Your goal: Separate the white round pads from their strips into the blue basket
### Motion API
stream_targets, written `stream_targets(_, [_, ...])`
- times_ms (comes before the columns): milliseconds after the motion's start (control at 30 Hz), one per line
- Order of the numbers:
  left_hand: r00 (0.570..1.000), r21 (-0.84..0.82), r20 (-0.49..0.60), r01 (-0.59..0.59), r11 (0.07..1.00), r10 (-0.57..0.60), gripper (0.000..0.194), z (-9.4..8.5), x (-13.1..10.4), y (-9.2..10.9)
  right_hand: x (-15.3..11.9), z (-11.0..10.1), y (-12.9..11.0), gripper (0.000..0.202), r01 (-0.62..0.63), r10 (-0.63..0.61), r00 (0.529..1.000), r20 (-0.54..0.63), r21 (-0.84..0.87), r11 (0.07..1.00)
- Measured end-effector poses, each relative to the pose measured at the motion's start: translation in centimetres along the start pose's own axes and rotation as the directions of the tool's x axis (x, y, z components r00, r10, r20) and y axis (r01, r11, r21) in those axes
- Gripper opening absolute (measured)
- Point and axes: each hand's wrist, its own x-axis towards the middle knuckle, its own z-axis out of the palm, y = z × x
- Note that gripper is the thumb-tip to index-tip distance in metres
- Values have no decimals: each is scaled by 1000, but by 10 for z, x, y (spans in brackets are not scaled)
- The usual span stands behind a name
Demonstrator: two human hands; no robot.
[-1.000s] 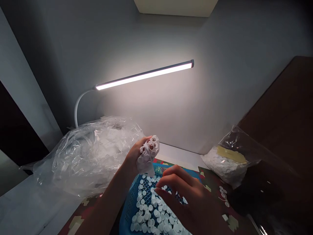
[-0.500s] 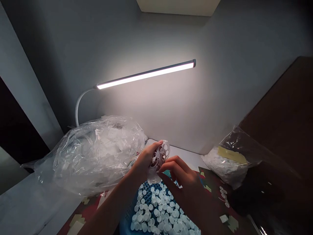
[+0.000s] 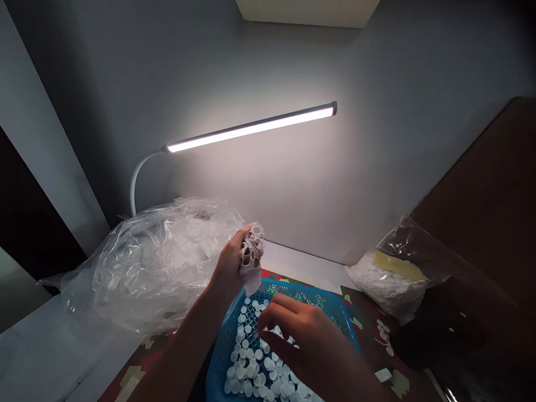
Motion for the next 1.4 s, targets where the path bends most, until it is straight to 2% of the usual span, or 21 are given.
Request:
stream_targets(100, [997, 7, 28, -68, 998, 68, 29, 0, -3, -1, 3, 2, 3, 13, -69, 69, 995, -77, -5, 998])
stream_targets(233, [998, 81, 46, -57, 995, 54, 29, 3, -6, -8, 6, 1, 6, 28, -71, 68, 968, -243, -3, 997])
stream_targets(467, [996, 123, 66, 57, 991, -65, 33, 4, -7, -16, 12, 2, 7, 10, -1, -22, 943, -332, -67, 998])
stream_targets(533, [993, 98, 59, 97, 990, -103, 32, 3, -6, -14, 12, 3, 6, 14, 9, -39, 944, -327, -92, 996])
stream_targets(700, [992, 45, 54, 114, 993, -116, 32, 0, -3, -7, 11, 3, 2, 16, 25, -41, 981, -188, -88, 996])
stream_targets(800, [991, 29, 64, 112, 993, -113, 30, 1, -3, -8, 11, 4, 2, 8, 14, -27, 970, -241, -53, 998])
stream_targets(900, [988, 49, 84, 127, 991, -131, 27, 3, -4, -14, 12, 4, 4, 15, -6, -4, 947, -321, -29, 1000])
stream_targets(1000, [985, 62, 73, 152, 986, -156, 26, 5, -5, -18, 13, 5, 6, 9, 0, -15, 936, -352, -43, 999])
stream_targets(1200, [978, 84, 75, 187, 979, -193, 28, 4, -7, -16, 13, 5, 3, 9, -11, 0, 928, -371, -28, 1000])
stream_targets(1300, [976, 70, 78, 199, 978, -204, 28, 5, -7, -16, 14, 5, 3, 8, -9, -28, 921, -388, -93, 996])
stream_targets(1400, [976, 3, 70, 204, 979, -204, 27, 4, -3, -15, 13, 6, 2, 15, -20, -26, 959, -284, -156, 987])
